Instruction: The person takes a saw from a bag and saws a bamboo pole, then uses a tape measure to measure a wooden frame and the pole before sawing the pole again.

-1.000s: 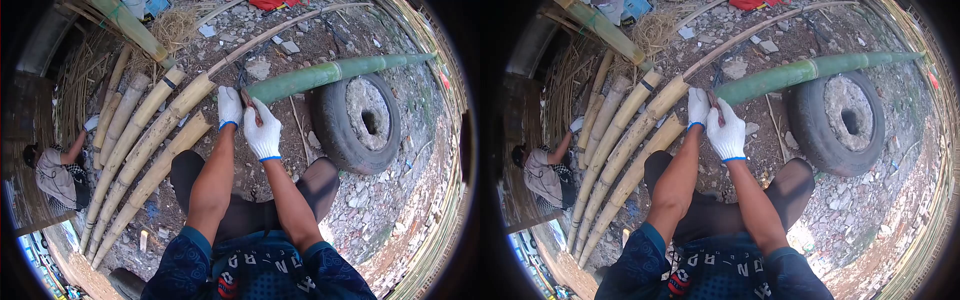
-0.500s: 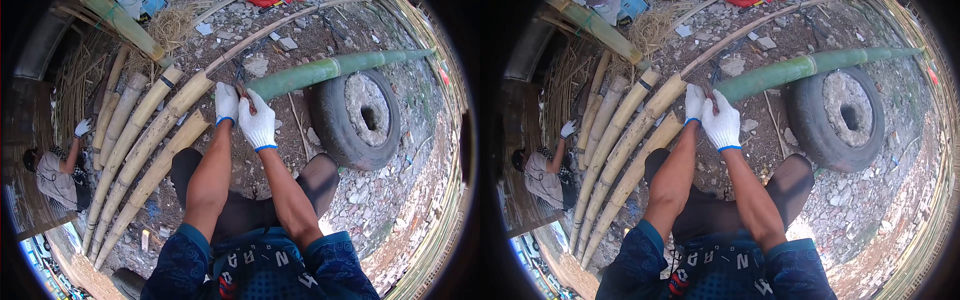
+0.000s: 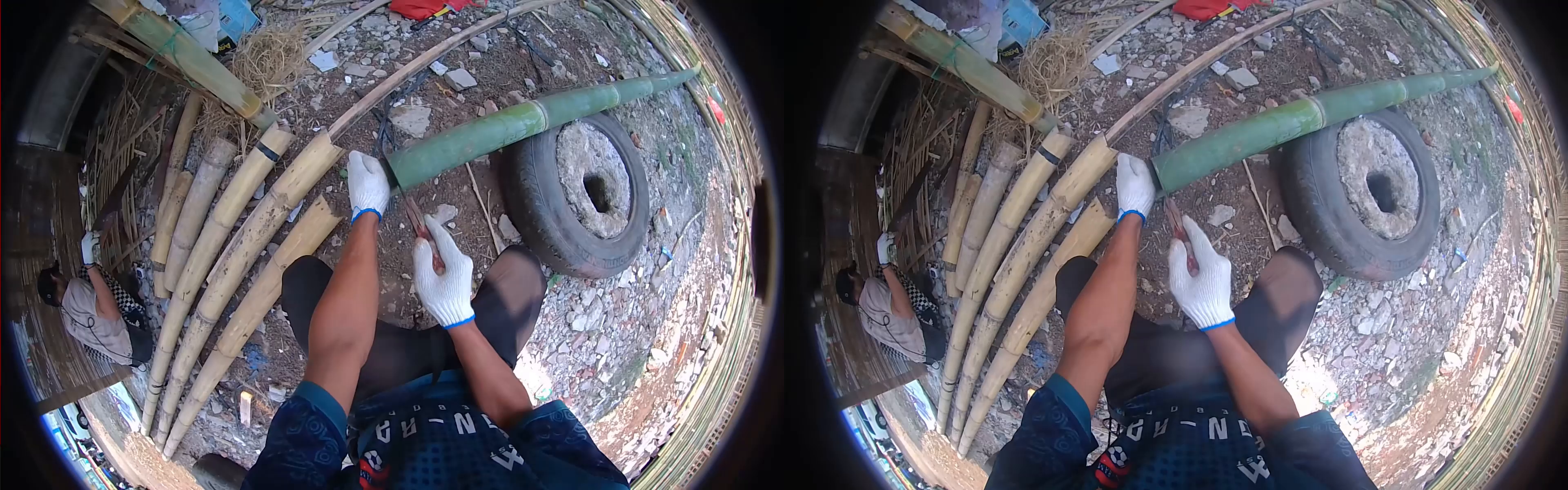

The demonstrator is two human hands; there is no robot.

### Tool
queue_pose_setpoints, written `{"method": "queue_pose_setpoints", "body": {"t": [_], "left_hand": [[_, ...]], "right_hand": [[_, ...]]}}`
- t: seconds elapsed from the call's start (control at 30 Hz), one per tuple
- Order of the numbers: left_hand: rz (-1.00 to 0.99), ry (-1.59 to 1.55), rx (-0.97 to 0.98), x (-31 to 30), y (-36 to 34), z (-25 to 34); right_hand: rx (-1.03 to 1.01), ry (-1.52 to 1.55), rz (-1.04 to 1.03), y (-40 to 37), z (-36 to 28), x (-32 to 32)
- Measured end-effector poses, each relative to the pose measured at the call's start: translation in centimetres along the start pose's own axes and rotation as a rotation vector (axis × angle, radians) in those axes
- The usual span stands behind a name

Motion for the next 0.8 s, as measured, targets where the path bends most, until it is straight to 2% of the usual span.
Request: {"method": "queue_pose_setpoints", "body": {"t": [0.03,0.1,0.17,0.23,0.27,0.33,0.37,0.4,0.43,0.5,0.57,0.6,0.67,0.7,0.77,0.8], "left_hand": [[0.002,-0.008,-0.01,0.2,0.1,0.1],[0.009,-0.044,-0.023,-0.1,-0.3,-0.1],[-0.004,-0.04,-0.004,-0.3,0.1,0.3],[-0.016,-0.108,-0.11,-0.4,-0.1,0.1],[-0.042,-0.135,-0.092,-0.1,0.5,-1.1],[-0.043,-0.068,-0.074,-0.3,-0.7,-0.8],[-0.02,-0.015,-0.034,-0.2,-0.2,-0.3],[0.03,-0.01,0.004,-0.1,-0.1,0.1],[0.033,0.008,-0.018,-0.3,-0.4,0.5],[0.038,-0.052,-0.025,-0.2,-0.6,0.2],[0.026,-0.051,-0.039,-0.3,-1.1,-0.2],[0.027,-0.054,-0.044,-0.2,-0.5,0.0],[-0.004,-0.063,-0.078,-0.6,-0.5,0.6],[-0.028,-0.076,-0.11,-0.7,0.0,0.6],[-0.014,-0.06,-0.028,-0.2,-1.1,-0.1],[0.001,-0.007,-0.02,0.0,-0.5,-0.1]], "right_hand": [[-0.096,-0.098,0.047,-2.7,1.5,-2.1],[-0.174,-0.068,0.09,-3.8,1.0,-2.9],[-0.091,0.011,0.038,1.0,0.3,0.5],[-0.093,-0.117,0.043,7.3,-1.9,4.7],[-0.094,-0.111,0.041,7.5,-1.9,4.7],[-0.038,-0.032,-0.02,6.9,-1.7,3.7],[0.018,0.011,-0.03,4.0,-1.5,2.1],[-0.172,0.054,0.087,0.8,0.9,1.0],[-0.077,-0.085,0.029,-2.1,1.1,-1.4],[0.068,-0.091,-0.026,-3.7,0.8,-2.9],[-0.072,-0.039,0.017,0.4,-0.3,-0.1],[-0.028,-0.073,0.006,3.4,-1.2,1.7],[-0.117,-0.064,0.013,8.4,-1.4,5.1],[-0.122,-0.058,0.012,8.2,-1.4,5.1],[-0.088,0.053,0.035,4.8,-0.9,3.1],[0.059,-0.042,-0.034,1.7,-1.4,0.9]]}}
Point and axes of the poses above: each hand's wrist, its own y-axis towards the middle knuckle, its own x-axis out of the palm, z = x × y, the point moved 3 cm from there along y, towards the middle knuckle, and after that the axes turned 11 degrees about x, right-handed, at the moved point
